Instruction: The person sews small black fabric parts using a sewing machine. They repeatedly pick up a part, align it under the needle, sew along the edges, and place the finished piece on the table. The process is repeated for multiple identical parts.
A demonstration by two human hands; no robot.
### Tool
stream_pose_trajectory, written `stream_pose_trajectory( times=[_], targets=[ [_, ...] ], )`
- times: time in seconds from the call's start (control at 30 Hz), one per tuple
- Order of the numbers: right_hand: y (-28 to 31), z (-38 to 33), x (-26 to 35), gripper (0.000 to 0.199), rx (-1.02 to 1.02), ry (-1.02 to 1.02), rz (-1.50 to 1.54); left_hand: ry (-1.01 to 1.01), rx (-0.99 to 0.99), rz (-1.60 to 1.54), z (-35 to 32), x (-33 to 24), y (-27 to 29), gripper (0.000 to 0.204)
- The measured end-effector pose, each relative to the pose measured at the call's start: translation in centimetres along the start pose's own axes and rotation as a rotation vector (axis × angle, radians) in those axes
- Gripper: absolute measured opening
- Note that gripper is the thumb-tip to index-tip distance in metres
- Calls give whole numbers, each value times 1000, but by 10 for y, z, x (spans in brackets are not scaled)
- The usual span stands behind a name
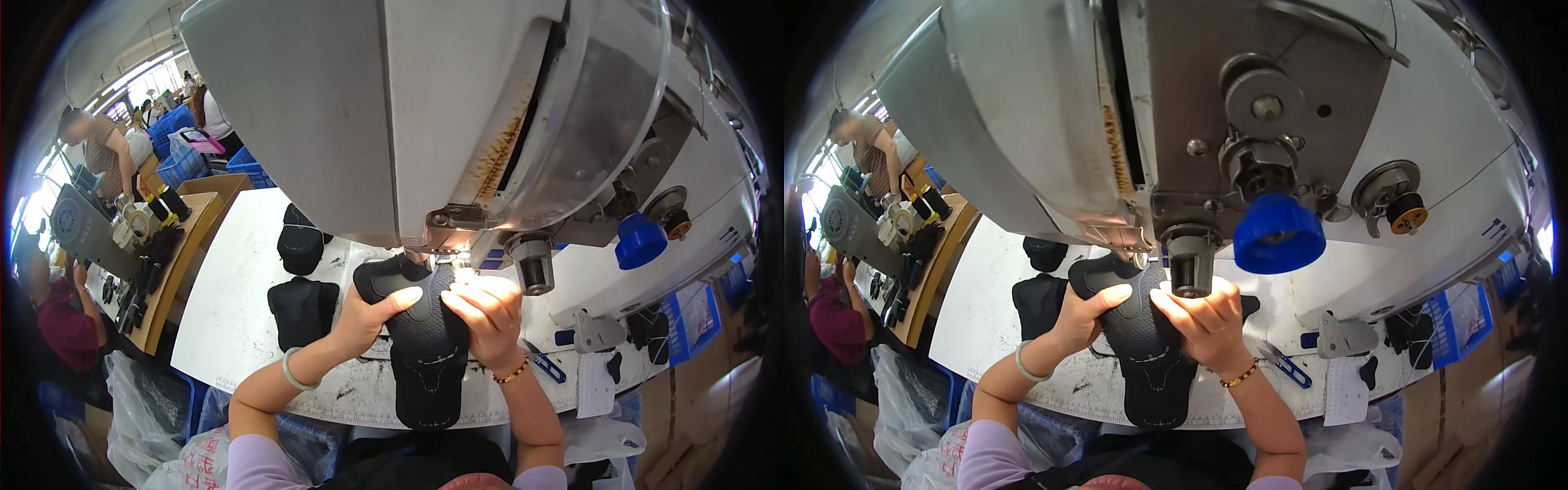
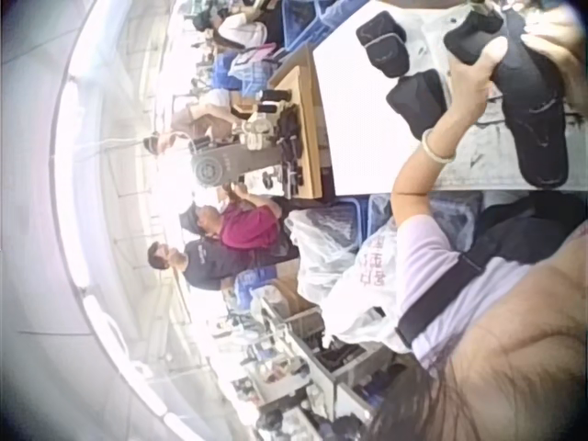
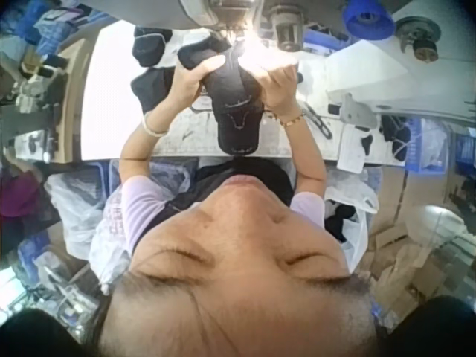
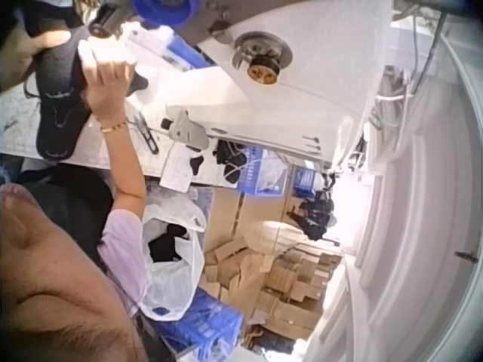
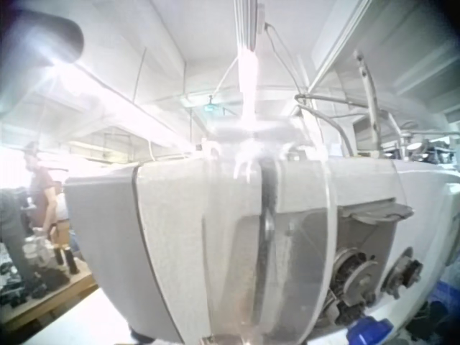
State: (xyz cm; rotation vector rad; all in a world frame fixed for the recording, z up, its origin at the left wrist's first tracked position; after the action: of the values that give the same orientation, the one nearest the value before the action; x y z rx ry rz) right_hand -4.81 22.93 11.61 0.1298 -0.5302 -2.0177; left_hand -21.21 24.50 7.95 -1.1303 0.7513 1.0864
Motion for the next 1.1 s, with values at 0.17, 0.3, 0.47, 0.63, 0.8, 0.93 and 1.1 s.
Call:
stream_pose_trajectory(
  times=[0.17, 0.3, 0.47, 0.63, 0.8, 0.93, 1.1],
  targets=[
    [6, 6, -13, 24, 2, -6, 137, -35, -45, 14, -7, -3, -9, 24],
    [3, 6, -23, 24, 84, -83, 277, -109, -117, 40, -10, -4, -15, 21],
    [-2, 5, -42, 23, 173, -230, 393, -166, -152, 171, -13, -17, -29, 18],
    [-6, -1, -51, 25, 166, -346, 578, -188, -160, 278, -12, -20, -32, 19],
    [-8, -4, -55, 29, 186, -401, 662, -265, -154, 374, -10, -25, -33, 21],
    [-10, -3, -55, 29, 182, -397, 644, -269, -192, 347, -7, -29, -30, 21],
    [-8, -2, -50, 33, 256, -344, 458, -119, -174, 177, 1, -18, -20, 20]
  ],
)
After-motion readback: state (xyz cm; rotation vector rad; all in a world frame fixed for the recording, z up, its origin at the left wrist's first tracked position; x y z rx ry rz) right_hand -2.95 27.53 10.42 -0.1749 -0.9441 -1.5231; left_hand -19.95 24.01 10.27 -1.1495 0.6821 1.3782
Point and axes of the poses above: each hand's wrist, its own z-axis towards the middle knuckle, its own y-axis out of the back of the hand, x = y × z, the point moved 8 cm from there along z, towards the middle knuckle, and after that the axes turned 7 degrees about -y, right-handed, at the moved point
